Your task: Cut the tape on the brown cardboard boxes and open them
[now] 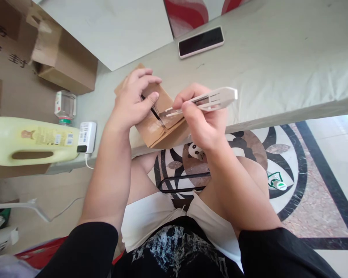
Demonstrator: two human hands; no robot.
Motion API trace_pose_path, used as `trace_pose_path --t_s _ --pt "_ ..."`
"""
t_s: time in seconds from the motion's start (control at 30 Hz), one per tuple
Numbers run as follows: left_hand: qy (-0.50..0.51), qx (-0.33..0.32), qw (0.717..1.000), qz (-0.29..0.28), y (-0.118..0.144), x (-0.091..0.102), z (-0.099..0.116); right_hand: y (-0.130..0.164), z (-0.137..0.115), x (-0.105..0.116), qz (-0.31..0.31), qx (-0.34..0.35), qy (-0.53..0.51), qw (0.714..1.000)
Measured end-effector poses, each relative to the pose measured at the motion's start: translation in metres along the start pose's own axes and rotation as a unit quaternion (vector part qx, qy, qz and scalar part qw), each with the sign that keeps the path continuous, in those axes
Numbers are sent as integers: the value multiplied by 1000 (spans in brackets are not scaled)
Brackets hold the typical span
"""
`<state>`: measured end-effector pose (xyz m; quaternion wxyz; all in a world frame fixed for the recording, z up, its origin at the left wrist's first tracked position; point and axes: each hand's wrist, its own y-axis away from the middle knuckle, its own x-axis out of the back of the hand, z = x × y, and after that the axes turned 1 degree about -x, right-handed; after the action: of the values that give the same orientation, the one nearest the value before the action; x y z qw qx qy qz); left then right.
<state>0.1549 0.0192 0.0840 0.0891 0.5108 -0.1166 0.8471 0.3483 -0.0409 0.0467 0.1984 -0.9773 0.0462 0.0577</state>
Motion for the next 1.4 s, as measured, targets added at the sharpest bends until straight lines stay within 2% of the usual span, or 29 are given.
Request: trace_pose_path --t_s 0.13,0.3,0.4,0.6,0.73,0.83,0.93,1.07,1.17,1.4 --pt "-7 -2 1000 -1 0 0 0 1 4 -1 -25 -14 9 1000" --pt "-5 -5 1000 5 0 0 0 2 4 1 -29 5 18 999" --pt "0 -6 1000 7 0 0 -1 2 3 2 -33 -8 36 999" --pt "3 0 1000 -7 -1 -1 -3 2 1 1 -46 23 -25 998" --pt "-1 8 1000 -17 -2 -1 -2 2 1 0 -63 17 -15 998" --pt "-3 2 1000 -9 -1 -1 -1 2 0 1 -59 19 5 998" --pt "1 -3 1000 2 0 0 -1 1 -1 2 -64 37 -27 997" --pt "4 -4 1000 3 1 0 -2 1 -4 3 -91 6 -8 996" --pt "1 -4 1000 0 1 0 -1 1 -7 4 -88 -5 22 996" --pt "-6 -3 1000 0 1 1 1 1 -8 4 -88 15 -32 995"
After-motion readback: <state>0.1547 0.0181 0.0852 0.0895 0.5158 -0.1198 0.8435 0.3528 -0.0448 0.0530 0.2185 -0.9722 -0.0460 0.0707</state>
